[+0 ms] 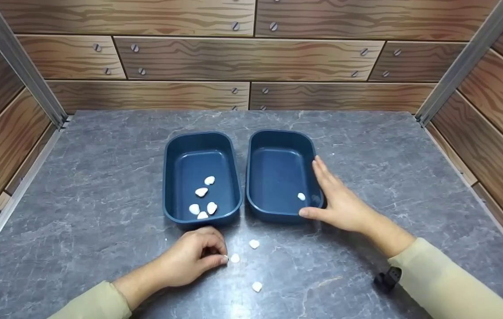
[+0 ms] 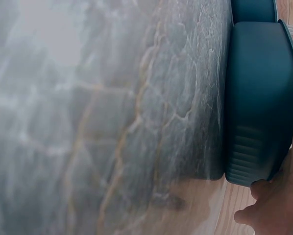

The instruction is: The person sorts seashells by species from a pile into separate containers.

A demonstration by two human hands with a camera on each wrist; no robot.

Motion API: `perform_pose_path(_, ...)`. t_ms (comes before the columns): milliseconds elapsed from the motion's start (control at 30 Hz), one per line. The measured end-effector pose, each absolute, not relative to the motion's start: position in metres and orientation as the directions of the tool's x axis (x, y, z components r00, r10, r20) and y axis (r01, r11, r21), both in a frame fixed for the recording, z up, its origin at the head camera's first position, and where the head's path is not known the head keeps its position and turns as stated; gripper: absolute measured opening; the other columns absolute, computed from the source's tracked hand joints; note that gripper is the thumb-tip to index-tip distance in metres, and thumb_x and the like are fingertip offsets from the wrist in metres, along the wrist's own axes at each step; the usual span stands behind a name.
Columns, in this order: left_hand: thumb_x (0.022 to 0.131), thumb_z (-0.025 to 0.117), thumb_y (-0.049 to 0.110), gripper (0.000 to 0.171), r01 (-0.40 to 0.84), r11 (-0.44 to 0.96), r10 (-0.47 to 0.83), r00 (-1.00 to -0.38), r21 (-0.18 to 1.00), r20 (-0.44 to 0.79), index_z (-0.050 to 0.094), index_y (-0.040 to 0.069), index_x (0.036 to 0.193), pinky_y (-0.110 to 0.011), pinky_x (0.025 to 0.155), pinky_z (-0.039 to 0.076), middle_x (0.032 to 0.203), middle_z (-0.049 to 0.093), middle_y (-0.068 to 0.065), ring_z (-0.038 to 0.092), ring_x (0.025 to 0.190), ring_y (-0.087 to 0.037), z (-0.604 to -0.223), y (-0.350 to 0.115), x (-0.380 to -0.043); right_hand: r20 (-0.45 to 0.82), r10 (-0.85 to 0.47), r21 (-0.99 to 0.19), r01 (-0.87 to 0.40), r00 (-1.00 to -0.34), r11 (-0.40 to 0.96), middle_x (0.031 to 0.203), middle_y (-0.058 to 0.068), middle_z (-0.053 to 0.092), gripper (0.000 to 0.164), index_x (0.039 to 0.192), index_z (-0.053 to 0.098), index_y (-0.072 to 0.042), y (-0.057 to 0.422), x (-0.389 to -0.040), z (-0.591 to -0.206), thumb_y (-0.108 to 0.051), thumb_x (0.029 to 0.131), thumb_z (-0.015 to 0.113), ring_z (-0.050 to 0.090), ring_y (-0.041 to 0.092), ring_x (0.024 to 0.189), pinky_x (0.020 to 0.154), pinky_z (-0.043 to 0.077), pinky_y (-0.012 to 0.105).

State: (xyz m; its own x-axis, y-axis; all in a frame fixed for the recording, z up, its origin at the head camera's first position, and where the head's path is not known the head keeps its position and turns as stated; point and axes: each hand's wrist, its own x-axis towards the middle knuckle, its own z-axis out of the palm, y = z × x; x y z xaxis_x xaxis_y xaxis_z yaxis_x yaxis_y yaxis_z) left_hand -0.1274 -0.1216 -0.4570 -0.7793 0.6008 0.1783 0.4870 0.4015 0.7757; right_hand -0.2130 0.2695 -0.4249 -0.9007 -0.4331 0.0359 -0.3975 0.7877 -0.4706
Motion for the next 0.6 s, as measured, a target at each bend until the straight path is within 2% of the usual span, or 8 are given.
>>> perform_pose_path(600, 0.099, 0.079, 0.020, 0.011, 0.492, 0.411, 0.603, -0.778, 0.767, 0.175, 0.075, 0.021, 0.089, -0.027, 0.080, 0.055, 0.098, 0.066, 0.011, 0.062, 0.092, -0.009, -0.4547, -0.1222, -0.1263, 0.056, -0.447, -0.457, -0.421, -0.893, 0.784, 0.178, 0.013, -0.005, 0.123, 0.170, 0.001, -0.005, 0.2699, -0.2141, -0.4253, -0.059, 0.091, 0.078, 0.013, 0.043, 0.160, 0.125, 0.013, 0.068)
